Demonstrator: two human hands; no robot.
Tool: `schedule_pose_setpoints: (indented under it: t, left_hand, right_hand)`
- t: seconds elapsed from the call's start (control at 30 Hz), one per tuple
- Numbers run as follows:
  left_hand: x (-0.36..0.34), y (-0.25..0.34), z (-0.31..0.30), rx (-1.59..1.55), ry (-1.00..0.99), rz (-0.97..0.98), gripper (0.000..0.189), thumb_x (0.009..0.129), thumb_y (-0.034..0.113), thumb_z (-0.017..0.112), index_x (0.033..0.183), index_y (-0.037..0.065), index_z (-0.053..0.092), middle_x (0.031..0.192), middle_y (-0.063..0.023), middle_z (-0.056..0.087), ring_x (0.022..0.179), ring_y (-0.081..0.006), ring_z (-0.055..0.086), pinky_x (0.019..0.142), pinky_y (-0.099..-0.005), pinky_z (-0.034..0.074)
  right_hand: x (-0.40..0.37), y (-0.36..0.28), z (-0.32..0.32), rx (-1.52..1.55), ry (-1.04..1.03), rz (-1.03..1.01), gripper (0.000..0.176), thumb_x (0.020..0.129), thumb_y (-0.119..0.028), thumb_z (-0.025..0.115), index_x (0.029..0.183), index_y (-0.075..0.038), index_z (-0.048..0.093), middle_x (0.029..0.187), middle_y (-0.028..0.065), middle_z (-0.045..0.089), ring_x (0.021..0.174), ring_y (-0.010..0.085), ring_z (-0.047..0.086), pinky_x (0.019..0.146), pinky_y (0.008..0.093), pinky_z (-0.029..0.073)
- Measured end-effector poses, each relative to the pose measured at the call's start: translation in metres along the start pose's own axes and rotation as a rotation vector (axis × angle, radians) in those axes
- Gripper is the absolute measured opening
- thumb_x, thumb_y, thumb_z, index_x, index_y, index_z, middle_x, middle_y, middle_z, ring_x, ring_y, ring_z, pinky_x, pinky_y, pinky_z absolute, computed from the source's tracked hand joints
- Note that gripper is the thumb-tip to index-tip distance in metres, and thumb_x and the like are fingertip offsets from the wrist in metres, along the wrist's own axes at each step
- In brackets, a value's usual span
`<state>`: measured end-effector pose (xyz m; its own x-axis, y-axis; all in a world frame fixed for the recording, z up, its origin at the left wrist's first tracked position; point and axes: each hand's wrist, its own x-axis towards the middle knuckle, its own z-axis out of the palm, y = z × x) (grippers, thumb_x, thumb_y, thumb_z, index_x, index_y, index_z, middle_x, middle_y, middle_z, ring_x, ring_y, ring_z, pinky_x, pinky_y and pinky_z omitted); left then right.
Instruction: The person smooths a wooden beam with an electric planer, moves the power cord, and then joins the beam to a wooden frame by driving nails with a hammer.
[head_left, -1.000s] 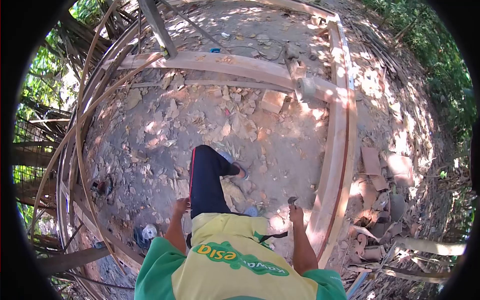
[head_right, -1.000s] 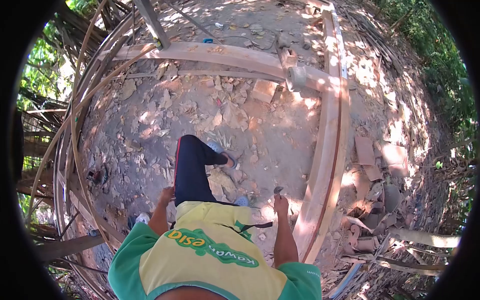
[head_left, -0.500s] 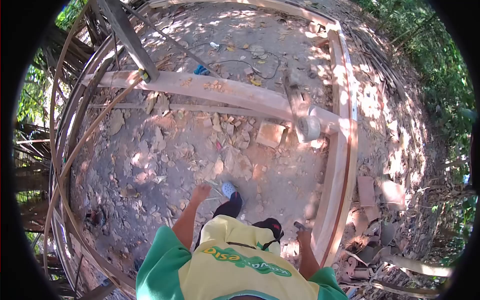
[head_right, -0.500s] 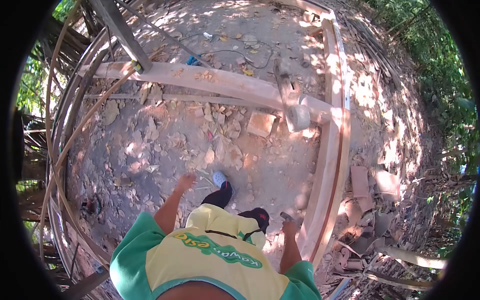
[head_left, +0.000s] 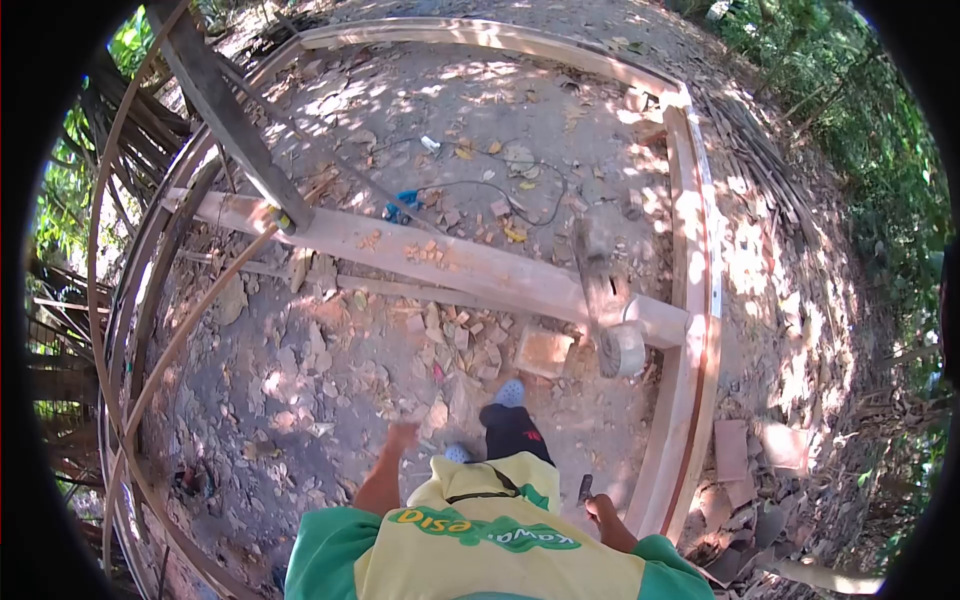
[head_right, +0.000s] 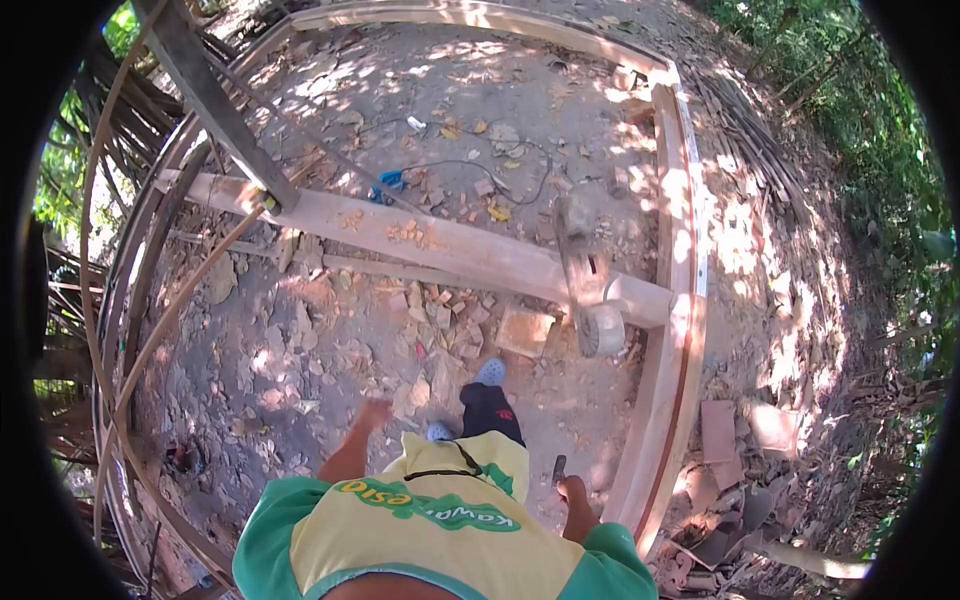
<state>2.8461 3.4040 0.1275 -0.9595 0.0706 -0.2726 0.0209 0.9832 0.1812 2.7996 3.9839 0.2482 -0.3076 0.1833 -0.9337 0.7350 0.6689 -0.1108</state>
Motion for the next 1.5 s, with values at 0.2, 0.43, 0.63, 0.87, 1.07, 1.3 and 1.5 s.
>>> schedule_pose_setpoints:
  t: [0.2, 0.43, 0.63, 0.87, 1.07, 1.3, 1.5]
  left_hand:
    - [0.004, -0.004, -0.052, -1.07, -0.442, -1.088, 0.033, 0.09, 0.042, 0.058, 0.091, 0.011, 0.066, 0.073, -0.0029, 0.063, 0.06, -0.0182, 0.064, 0.051, -0.0342, 0.047]
    - [0.144, -0.048, -0.179, -1.358, 0.174, -1.084, 0.033, 0.093, 0.038, 0.056, 0.098, 0.007, 0.068, 0.073, -0.0023, 0.063, 0.061, -0.0126, 0.061, 0.053, -0.0332, 0.049]
    - [0.278, -0.065, -0.225, -1.147, 0.216, -0.904, 0.035, 0.093, 0.038, 0.055, 0.1, 0.006, 0.068, 0.079, -0.0052, 0.066, 0.07, -0.0161, 0.064, 0.059, -0.0374, 0.053]
    - [0.408, -0.104, -0.167, -1.272, -0.339, -1.156, 0.041, 0.087, 0.042, 0.064, 0.102, 0.003, 0.065, 0.086, -0.0076, 0.068, 0.07, -0.0216, 0.067, 0.059, -0.0387, 0.052]
    - [0.639, -0.189, -0.207, -0.706, -0.74, -0.925, 0.058, 0.084, 0.048, 0.067, 0.111, -0.003, 0.066, 0.108, -0.0191, 0.068, 0.1, -0.0273, 0.068, 0.082, -0.0439, 0.053]
    - [0.94, -0.259, -0.543, -1.268, 0.129, -0.405, 0.038, 0.092, 0.037, 0.056, 0.093, 0.0, 0.066, 0.074, -0.0062, 0.062, 0.074, -0.015, 0.061, 0.068, -0.0304, 0.047]
    - [0.985, -0.343, -0.609, -1.458, 0.46, -0.416, 0.041, 0.091, 0.039, 0.059, 0.093, -0.001, 0.066, 0.074, -0.0034, 0.061, 0.073, -0.0148, 0.06, 0.068, -0.0296, 0.047]
  right_hand:
    - [0.076, -0.135, -0.059, -0.158, -0.043, -0.107, 0.017, 0.086, -0.013, 0.06, 0.077, 0.0, 0.061, 0.056, 0.01, 0.055, 0.044, 0.0216, 0.054, 0.04, 0.0364, 0.042]
    - [0.08, -0.323, -0.155, -0.016, -0.006, -0.241, 0.032, 0.089, -0.024, 0.065, 0.07, 0.002, 0.06, 0.055, 0.0106, 0.056, 0.042, 0.0196, 0.054, 0.039, 0.0344, 0.042]
    - [0.118, -0.392, -0.188, 0.149, 0.013, -0.27, 0.026, 0.083, -0.016, 0.069, 0.066, 0.001, 0.059, 0.054, 0.0105, 0.054, 0.041, 0.0199, 0.052, 0.038, 0.0337, 0.041]
    - [0.105, -0.483, -0.21, 0.417, -0.011, -0.226, 0.015, 0.082, -0.01, 0.06, 0.07, -0.003, 0.057, 0.057, 0.0075, 0.054, 0.042, 0.0175, 0.052, 0.037, 0.0319, 0.041]
    - [0.131, -0.72, -0.255, 0.125, 0.222, -0.428, 0.011, 0.084, -0.012, 0.059, 0.084, -0.002, 0.064, 0.06, 0.0055, 0.058, 0.047, 0.0171, 0.055, 0.043, 0.0334, 0.043]
    - [0.224, -0.93, -0.3, 0.067, 0.319, -0.461, 0.022, 0.083, -0.02, 0.061, 0.086, 0.001, 0.062, 0.059, 0.0092, 0.058, 0.045, 0.0198, 0.055, 0.041, 0.0355, 0.042]
    - [0.254, -1.047, -0.349, -0.362, 0.326, -0.507, 0.028, 0.085, -0.022, 0.06, 0.076, 0.004, 0.064, 0.066, 0.0169, 0.062, 0.053, 0.026, 0.063, 0.046, 0.0423, 0.047]
